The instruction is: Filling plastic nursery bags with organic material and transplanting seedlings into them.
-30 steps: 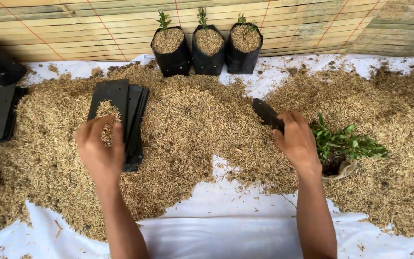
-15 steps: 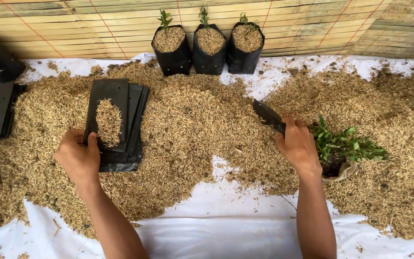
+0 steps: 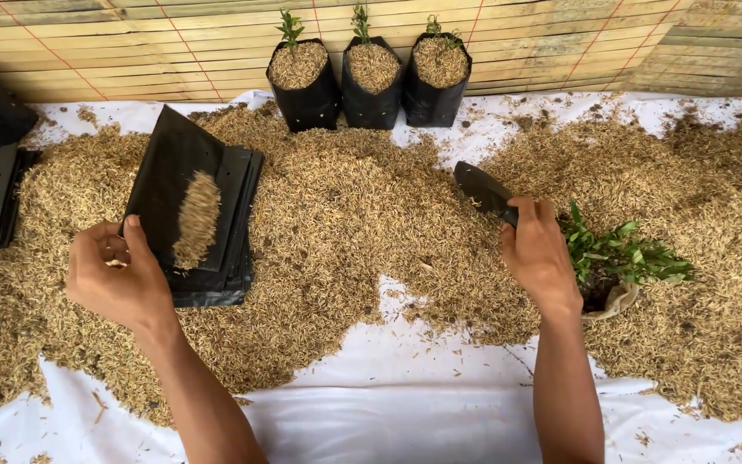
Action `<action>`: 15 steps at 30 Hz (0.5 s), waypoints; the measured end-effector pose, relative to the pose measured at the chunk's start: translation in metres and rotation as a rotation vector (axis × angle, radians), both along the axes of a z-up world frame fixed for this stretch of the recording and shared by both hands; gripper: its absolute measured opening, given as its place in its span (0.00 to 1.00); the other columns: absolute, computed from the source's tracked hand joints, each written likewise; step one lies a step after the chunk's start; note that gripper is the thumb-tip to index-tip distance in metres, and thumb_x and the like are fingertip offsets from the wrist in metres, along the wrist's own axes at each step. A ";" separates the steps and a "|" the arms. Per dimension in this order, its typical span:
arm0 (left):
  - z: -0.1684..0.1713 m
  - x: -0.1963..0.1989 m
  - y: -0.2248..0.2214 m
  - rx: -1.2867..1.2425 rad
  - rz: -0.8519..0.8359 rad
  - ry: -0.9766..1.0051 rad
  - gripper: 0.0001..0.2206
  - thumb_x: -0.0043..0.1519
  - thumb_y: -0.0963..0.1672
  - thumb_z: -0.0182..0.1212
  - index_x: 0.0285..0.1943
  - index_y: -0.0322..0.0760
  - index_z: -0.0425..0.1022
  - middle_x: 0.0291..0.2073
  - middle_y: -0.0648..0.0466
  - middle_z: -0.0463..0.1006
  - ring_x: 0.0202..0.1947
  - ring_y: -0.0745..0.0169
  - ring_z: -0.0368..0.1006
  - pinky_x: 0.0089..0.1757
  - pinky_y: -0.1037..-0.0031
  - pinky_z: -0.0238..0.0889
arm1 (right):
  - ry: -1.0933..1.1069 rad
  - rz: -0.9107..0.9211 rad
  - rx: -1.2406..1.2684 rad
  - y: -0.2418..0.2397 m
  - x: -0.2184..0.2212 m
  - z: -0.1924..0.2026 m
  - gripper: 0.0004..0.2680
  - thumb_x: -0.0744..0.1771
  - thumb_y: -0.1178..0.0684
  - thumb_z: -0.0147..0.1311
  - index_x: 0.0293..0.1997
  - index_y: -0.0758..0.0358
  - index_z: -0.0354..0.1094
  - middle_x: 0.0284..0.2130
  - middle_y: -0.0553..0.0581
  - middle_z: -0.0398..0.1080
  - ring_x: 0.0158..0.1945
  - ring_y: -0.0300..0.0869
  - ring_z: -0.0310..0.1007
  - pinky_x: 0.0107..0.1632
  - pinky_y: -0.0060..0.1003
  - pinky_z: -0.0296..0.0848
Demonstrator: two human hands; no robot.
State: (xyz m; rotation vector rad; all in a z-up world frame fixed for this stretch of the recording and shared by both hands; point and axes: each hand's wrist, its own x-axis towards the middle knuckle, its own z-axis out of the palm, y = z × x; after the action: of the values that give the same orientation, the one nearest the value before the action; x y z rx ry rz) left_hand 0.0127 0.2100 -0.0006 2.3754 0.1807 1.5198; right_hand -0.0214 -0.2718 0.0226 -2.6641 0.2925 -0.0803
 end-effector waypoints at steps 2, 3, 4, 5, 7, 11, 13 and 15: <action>0.002 -0.001 -0.003 0.013 -0.015 -0.028 0.10 0.58 0.31 0.78 0.40 0.27 0.81 0.25 0.50 0.77 0.21 0.66 0.66 0.23 0.80 0.57 | 0.011 -0.015 0.003 0.001 -0.001 0.003 0.17 0.66 0.67 0.50 0.63 0.71 0.59 0.46 0.71 0.61 0.26 0.48 0.72 0.27 0.36 0.81; 0.004 -0.001 -0.005 0.027 -0.029 -0.057 0.10 0.59 0.32 0.79 0.41 0.27 0.80 0.27 0.51 0.76 0.22 0.65 0.65 0.24 0.80 0.57 | 0.022 -0.029 0.006 0.001 -0.001 0.005 0.17 0.66 0.66 0.50 0.64 0.70 0.58 0.45 0.71 0.62 0.28 0.50 0.73 0.28 0.37 0.82; 0.004 -0.001 -0.005 0.026 -0.029 -0.056 0.10 0.59 0.32 0.79 0.41 0.27 0.80 0.27 0.51 0.76 0.22 0.65 0.65 0.24 0.80 0.57 | 0.023 -0.029 0.006 0.002 -0.001 0.006 0.17 0.66 0.66 0.50 0.64 0.70 0.58 0.45 0.71 0.62 0.28 0.50 0.73 0.28 0.37 0.82; 0.004 0.000 -0.005 0.027 -0.058 -0.079 0.09 0.61 0.32 0.77 0.40 0.25 0.79 0.31 0.47 0.76 0.23 0.63 0.68 0.25 0.78 0.64 | -0.006 -0.034 0.007 0.002 -0.001 0.006 0.18 0.65 0.66 0.53 0.63 0.70 0.59 0.46 0.71 0.63 0.30 0.51 0.74 0.31 0.39 0.82; 0.002 0.001 -0.003 0.027 -0.086 -0.101 0.08 0.62 0.32 0.76 0.39 0.23 0.78 0.35 0.44 0.76 0.25 0.61 0.70 0.25 0.77 0.70 | -0.034 -0.039 0.008 0.003 -0.002 0.007 0.19 0.63 0.66 0.57 0.62 0.70 0.60 0.46 0.71 0.64 0.32 0.53 0.75 0.33 0.41 0.82; 0.010 -0.002 -0.006 0.016 -0.106 -0.159 0.09 0.64 0.31 0.76 0.41 0.23 0.78 0.32 0.43 0.79 0.20 0.61 0.68 0.22 0.78 0.64 | -0.168 -0.035 0.046 0.006 0.000 0.006 0.16 0.64 0.67 0.57 0.57 0.72 0.64 0.41 0.70 0.67 0.31 0.52 0.74 0.30 0.41 0.79; 0.015 -0.007 -0.009 0.017 -0.097 -0.170 0.09 0.62 0.30 0.74 0.42 0.22 0.77 0.31 0.41 0.81 0.21 0.59 0.71 0.23 0.77 0.67 | -0.209 -0.035 0.051 0.006 0.000 0.002 0.14 0.64 0.67 0.56 0.56 0.73 0.65 0.39 0.68 0.67 0.28 0.50 0.73 0.27 0.40 0.78; 0.019 -0.010 -0.011 -0.039 -0.183 -0.183 0.09 0.67 0.29 0.72 0.42 0.20 0.73 0.27 0.41 0.79 0.18 0.58 0.71 0.22 0.75 0.63 | -0.304 0.011 0.059 0.004 0.003 -0.004 0.13 0.65 0.68 0.55 0.55 0.75 0.65 0.37 0.66 0.69 0.23 0.45 0.69 0.22 0.36 0.73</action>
State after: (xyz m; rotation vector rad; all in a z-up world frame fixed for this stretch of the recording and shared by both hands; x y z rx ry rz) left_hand 0.0026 0.1994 0.0182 2.1432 -0.0479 1.6171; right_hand -0.0186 -0.2678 0.0189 -2.5471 0.1777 -0.4597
